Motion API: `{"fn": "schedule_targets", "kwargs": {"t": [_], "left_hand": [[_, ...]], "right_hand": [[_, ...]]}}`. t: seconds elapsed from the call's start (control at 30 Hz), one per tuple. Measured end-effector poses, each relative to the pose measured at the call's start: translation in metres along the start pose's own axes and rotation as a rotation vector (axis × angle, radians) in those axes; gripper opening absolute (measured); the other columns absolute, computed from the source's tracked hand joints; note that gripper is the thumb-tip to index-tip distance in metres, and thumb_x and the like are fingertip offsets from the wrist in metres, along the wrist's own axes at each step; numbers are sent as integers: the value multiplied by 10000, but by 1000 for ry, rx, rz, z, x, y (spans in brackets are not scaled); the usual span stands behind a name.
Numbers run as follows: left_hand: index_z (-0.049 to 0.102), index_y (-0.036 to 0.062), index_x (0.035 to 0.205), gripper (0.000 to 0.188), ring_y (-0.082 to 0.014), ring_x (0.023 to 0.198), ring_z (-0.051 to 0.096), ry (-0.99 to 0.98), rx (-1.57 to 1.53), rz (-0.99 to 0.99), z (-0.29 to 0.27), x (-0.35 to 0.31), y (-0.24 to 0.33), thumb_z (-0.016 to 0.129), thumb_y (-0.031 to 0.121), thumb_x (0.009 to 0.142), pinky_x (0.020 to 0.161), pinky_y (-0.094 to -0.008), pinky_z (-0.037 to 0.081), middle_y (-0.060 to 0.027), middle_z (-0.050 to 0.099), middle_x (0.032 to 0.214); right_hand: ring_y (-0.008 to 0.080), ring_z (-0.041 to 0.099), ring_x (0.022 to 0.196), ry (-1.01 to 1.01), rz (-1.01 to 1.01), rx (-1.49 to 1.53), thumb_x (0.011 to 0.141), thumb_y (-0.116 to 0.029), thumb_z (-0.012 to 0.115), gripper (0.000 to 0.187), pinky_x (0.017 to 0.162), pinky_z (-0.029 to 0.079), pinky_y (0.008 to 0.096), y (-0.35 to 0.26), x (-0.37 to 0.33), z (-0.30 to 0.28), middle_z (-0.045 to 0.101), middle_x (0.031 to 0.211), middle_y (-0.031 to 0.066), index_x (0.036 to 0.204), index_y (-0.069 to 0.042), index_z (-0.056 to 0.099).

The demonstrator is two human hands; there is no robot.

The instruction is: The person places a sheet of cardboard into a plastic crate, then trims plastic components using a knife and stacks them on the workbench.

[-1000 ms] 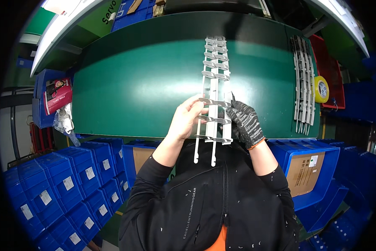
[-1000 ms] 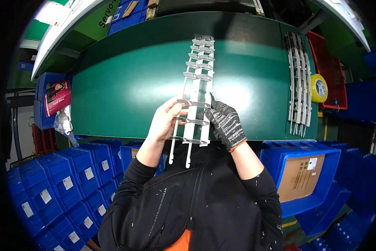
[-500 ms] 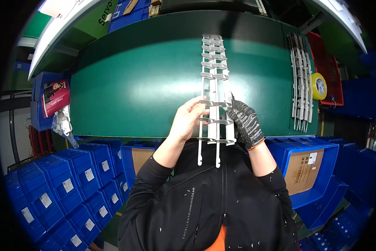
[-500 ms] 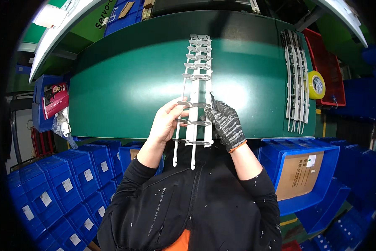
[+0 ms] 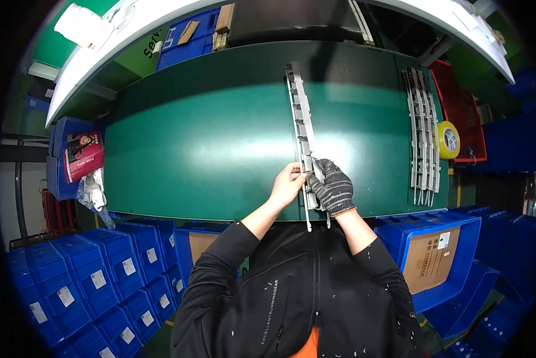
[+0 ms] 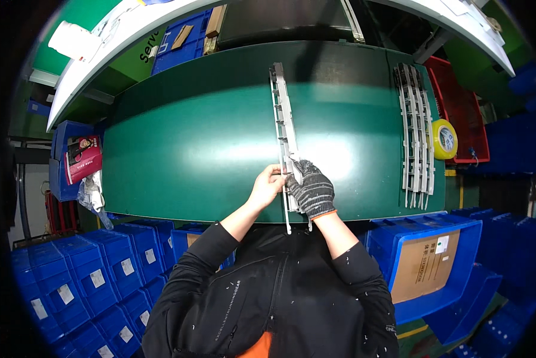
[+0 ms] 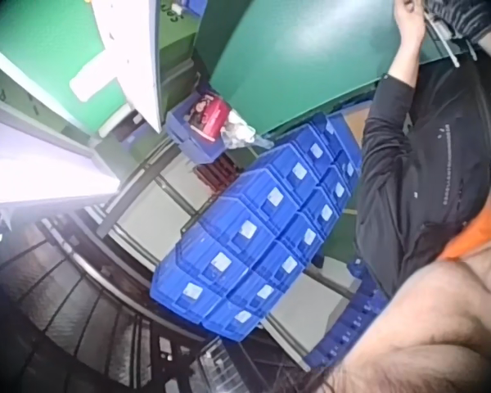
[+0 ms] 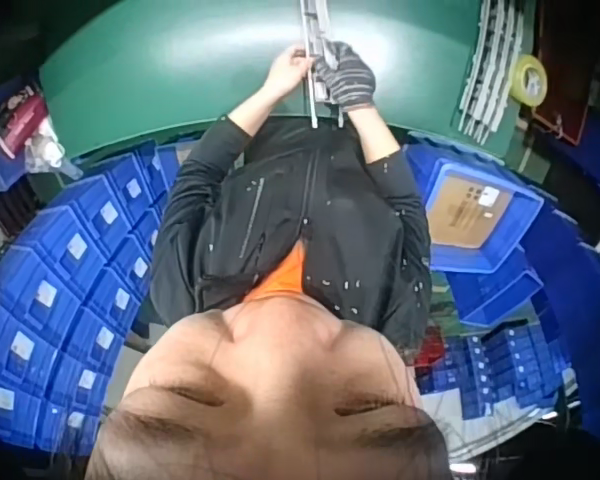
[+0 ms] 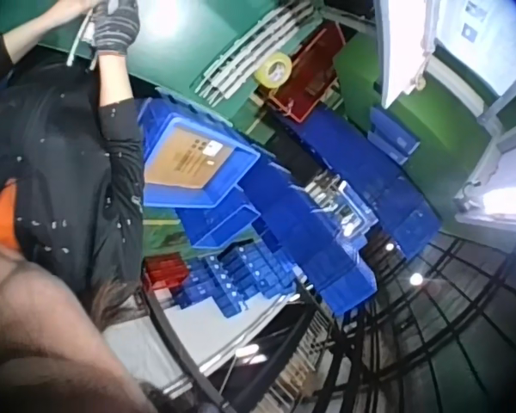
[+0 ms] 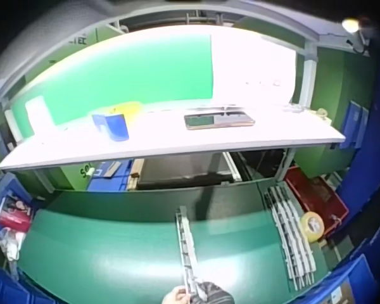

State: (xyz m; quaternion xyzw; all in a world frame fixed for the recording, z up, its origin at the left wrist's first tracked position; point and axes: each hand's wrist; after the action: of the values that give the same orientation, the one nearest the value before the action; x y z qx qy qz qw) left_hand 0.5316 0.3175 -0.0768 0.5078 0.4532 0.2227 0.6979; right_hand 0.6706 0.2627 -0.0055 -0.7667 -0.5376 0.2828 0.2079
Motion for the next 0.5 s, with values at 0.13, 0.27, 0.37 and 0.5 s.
{"fn": "schedule_targets", "kwargs": {"t": [0.13, 0.27, 0.37, 0.5], "left_hand": [[535, -14, 1076, 337, -132, 837, 579, -178, 234, -155, -10, 36, 26, 566, 226, 841, 691, -252, 482, -83, 596, 974], [541, 16, 1091, 385, -138, 932, 553, 9, 159, -146, -4, 78, 40, 511, 321, 859, 758, -268, 457, -64, 600, 985], [553, 24, 1054, 346, -126, 885, 554, 35, 214, -195, 12, 101, 58, 521, 305, 854, 714, -258, 457, -54, 600, 933], [562, 13, 997, 363, -119, 802, 565, 4, 231, -266, 13, 125, 66, 537, 341, 845, 671, -242, 467, -52, 599, 878]], "right_hand": [[293, 506, 1071, 41, -34, -85, 797, -429, 521, 517, 893, 417, 373, 21, 9, 2, 511, 1191, 155, 1196, -101, 500], [287, 525, 1026, -39, -18, 5, 793, -417, 526, 519, 859, 428, 370, 24, 30, -14, 525, 1159, 155, 1185, -78, 492], [298, 529, 1011, 67, -42, 66, 753, -378, 604, 536, 853, 427, 362, 46, 50, 1, 545, 1118, 153, 1169, -58, 494], [295, 550, 963, 7, -32, 63, 760, -369, 577, 527, 827, 439, 388, 50, 72, -17, 572, 1056, 160, 1178, -62, 482]]}}
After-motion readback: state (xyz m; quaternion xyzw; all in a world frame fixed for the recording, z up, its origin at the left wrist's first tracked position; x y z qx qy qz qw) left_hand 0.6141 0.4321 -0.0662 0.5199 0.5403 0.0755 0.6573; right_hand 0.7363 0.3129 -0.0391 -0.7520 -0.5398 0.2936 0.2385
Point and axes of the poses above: each hand's wrist, its own x-axis towards the middle knuckle, its own z-axis out of the palm, y = z × x
